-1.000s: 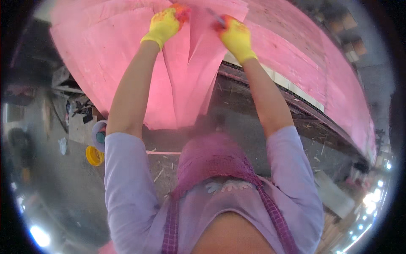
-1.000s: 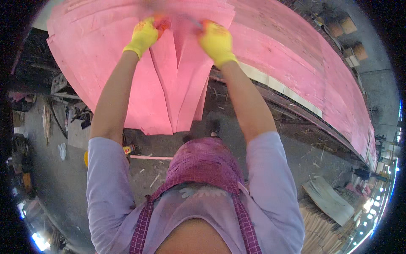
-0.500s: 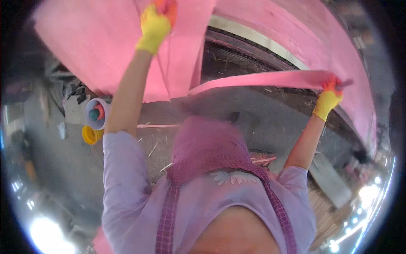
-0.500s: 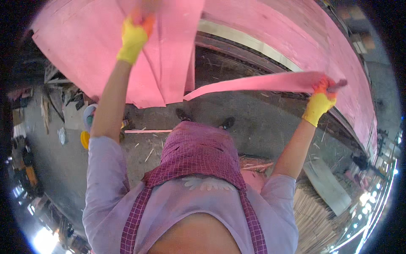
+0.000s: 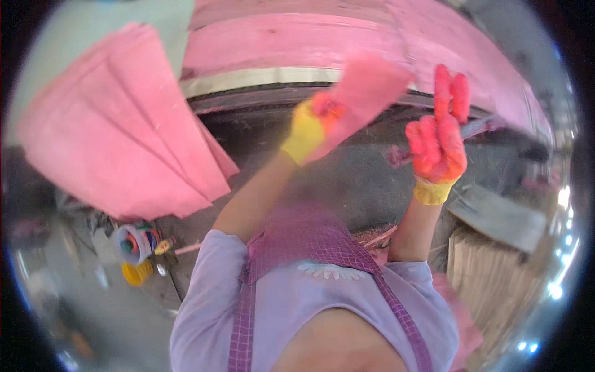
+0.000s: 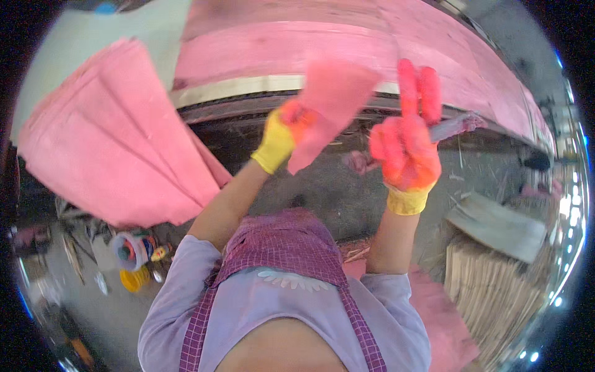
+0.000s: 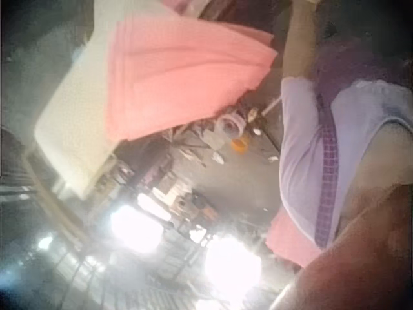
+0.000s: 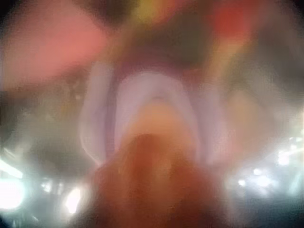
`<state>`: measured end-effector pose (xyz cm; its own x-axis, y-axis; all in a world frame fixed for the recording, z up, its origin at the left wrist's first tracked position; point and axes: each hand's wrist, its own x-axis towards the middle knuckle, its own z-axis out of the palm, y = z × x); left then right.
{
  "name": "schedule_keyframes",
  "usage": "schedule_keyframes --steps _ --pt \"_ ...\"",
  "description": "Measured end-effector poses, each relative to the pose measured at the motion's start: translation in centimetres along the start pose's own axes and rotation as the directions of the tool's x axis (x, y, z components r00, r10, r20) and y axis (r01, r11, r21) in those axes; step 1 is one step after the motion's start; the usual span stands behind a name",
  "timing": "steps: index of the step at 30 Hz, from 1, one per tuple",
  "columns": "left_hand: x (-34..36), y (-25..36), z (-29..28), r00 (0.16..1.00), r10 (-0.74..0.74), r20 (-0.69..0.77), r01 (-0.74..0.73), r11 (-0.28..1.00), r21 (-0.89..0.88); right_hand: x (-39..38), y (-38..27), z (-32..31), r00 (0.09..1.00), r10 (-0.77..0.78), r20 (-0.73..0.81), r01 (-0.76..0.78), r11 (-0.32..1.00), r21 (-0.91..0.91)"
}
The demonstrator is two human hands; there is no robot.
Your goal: The person picks up veneer sheets from a stack, lays them onto a conveyor table, smooths them down, and trims the edges using a handheld blade.
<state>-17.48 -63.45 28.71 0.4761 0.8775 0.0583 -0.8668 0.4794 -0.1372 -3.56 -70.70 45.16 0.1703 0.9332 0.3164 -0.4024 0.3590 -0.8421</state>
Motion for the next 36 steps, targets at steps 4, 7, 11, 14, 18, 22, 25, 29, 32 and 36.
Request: schedule_keyframes --steps 4,7,11,14,18,22,25,29,32,36 --pt "4.6 5.2 -2.1 0.915 0.402 0.030 -0.194 0.374 0.907 -2.5 -1.3 -13.3 0.985 0.162 0.061 -0.169 0.975 0.141" --pt "5.9 8.3 2.1 0.926 0.361 0.111 -0.264 0.407 0.874 -7.7 3.9 -21.5 0.763 0.596 -0.250 -0.623 0.782 -0.038" --pt "4.0 11.8 3.7 0.958 0.158 0.240 -0.284 0.651 0.704 -11.3 11.9 -27.3 0.425 0.771 -0.475 -0.634 0.628 0.452" --pt "2.7 13.7 1.5 0.942 0.192 0.276 -0.331 0.680 0.655 -9.6 15.4 -31.0 0.319 0.737 -0.596 -0.363 0.676 0.642" --pt "2.9 15.6 -2.2 0.938 0.096 0.332 -0.257 0.838 0.482 -5.8 18.7 -36.9 0.415 0.589 -0.693 -0.345 0.807 0.479" --pt "3.1 20.3 -11.9 0.658 0.644 -0.390 -0.487 0.759 0.433 -1.0 19.0 -34.0 0.533 0.515 -0.671 -0.380 0.855 0.354" --pt "4.3 22.7 -20.7 0.457 0.834 -0.310 -0.640 0.550 0.536 1.4 20.1 -35.8 0.588 0.467 -0.660 -0.422 0.873 0.242" --pt "5.3 22.9 -23.4 0.145 0.774 -0.617 -0.712 0.514 0.478 7.1 21.3 -32.2 0.561 0.444 -0.699 -0.409 0.883 0.231" --pt "8.9 22.2 -21.3 -0.017 0.838 -0.545 -0.643 0.408 0.648 10.2 23.8 -31.7 0.566 0.441 -0.697 -0.414 0.883 0.222" --pt "10.3 23.5 -21.9 0.045 0.907 -0.418 -0.318 0.410 0.855 14.4 28.8 -30.6 0.569 0.559 -0.604 -0.549 0.804 0.228"
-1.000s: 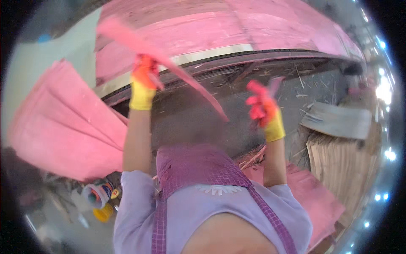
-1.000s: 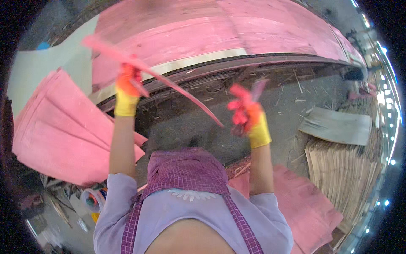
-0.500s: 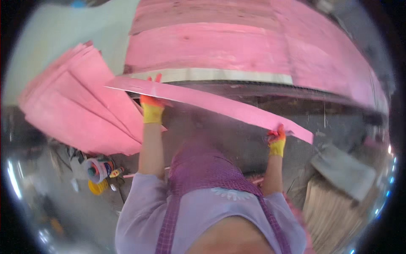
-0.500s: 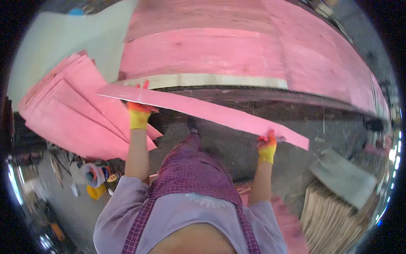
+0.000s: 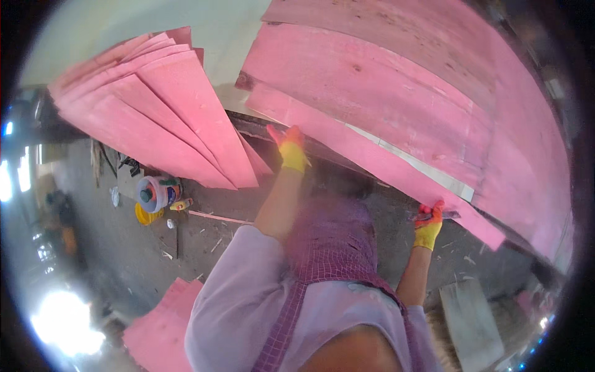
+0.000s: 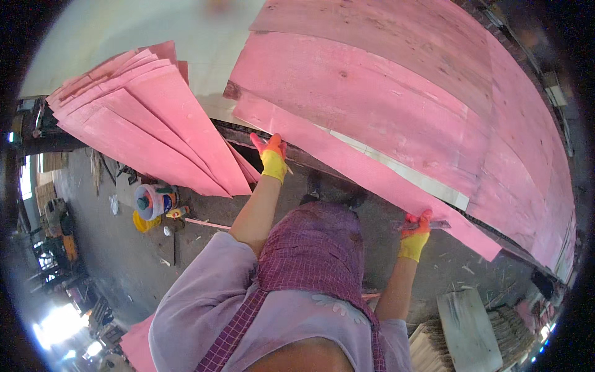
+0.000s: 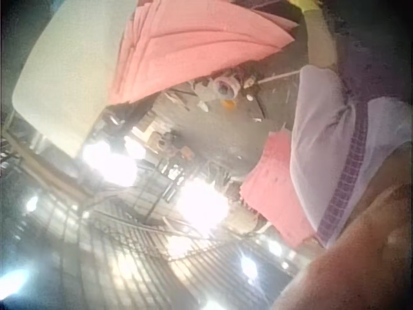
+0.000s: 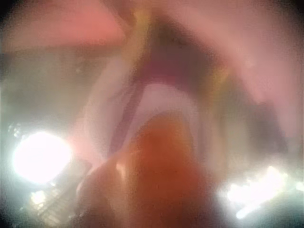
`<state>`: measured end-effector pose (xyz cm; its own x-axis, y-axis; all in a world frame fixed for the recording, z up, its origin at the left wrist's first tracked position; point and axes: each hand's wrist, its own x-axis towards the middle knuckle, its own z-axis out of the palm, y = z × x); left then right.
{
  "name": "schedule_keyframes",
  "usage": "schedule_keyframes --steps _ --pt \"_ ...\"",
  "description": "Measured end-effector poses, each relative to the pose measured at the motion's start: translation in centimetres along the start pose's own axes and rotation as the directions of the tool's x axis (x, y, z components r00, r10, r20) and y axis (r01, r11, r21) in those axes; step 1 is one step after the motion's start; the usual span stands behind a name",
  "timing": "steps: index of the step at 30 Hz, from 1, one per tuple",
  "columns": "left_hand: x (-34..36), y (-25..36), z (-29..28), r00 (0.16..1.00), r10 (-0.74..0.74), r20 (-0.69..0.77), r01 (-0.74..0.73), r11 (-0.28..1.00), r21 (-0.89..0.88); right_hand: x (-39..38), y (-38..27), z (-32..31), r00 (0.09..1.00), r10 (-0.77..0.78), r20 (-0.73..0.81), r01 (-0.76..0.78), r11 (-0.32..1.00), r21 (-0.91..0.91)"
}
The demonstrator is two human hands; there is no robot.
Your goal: The person picks up veneer sheets from a stack, lays them onto a conveyor table, smooths them down, and trims the edges using a handheld blade.
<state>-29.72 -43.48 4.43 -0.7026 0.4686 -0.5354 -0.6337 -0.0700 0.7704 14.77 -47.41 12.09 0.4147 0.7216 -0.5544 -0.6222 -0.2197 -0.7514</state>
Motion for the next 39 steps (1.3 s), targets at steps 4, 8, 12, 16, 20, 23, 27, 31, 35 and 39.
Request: schedule_keyframes --steps 4,8,12,16,20,23,27,31,35,39 --pt "1.8 1.1 1.3 1.000 -0.022 0.005 0.021 0.999 0.039 2.5 2.5 4.4 0.990 0.131 0.059 -0.133 0.990 0.037" --pt "2.9 2.5 1.2 0.999 -0.011 0.043 -0.003 0.950 0.313 5.7 4.5 6.3 0.967 0.254 -0.027 -0.255 0.967 -0.018" --pt "7.3 0.0 -1.5 0.999 0.030 0.038 -0.044 0.888 0.457 8.8 7.8 6.3 0.950 0.302 0.079 -0.298 0.953 -0.051" --pt "9.6 -2.5 -3.8 0.965 -0.240 0.110 0.217 0.958 0.188 10.7 9.6 4.5 0.934 0.354 0.050 -0.355 0.935 0.019" --pt "10.1 -1.8 -4.7 0.989 -0.118 0.094 0.082 0.944 0.320 10.0 10.1 6.2 0.900 0.434 0.040 -0.435 0.900 0.017" --pt "12.2 -2.7 -4.2 0.989 -0.085 0.118 -0.008 0.782 0.623 10.4 9.1 5.7 0.909 0.413 0.064 -0.410 0.911 -0.047" --pt "14.6 -2.9 -5.9 0.979 -0.182 0.093 0.030 0.578 0.816 9.0 10.1 6.6 0.971 0.230 -0.061 -0.238 0.929 -0.285" --pt "20.1 1.5 -9.8 0.869 -0.467 0.163 0.203 0.637 0.744 9.8 13.4 6.8 0.923 0.378 -0.074 -0.384 0.919 -0.089" --pt "16.1 -3.6 -5.0 0.959 -0.269 0.095 0.073 0.553 0.830 10.8 12.9 5.2 0.936 0.283 -0.208 -0.302 0.951 -0.062" --pt "18.3 -1.3 -7.6 0.968 -0.200 0.153 -0.008 0.583 0.812 9.1 13.0 7.4 0.925 0.303 -0.228 -0.320 0.947 -0.040"
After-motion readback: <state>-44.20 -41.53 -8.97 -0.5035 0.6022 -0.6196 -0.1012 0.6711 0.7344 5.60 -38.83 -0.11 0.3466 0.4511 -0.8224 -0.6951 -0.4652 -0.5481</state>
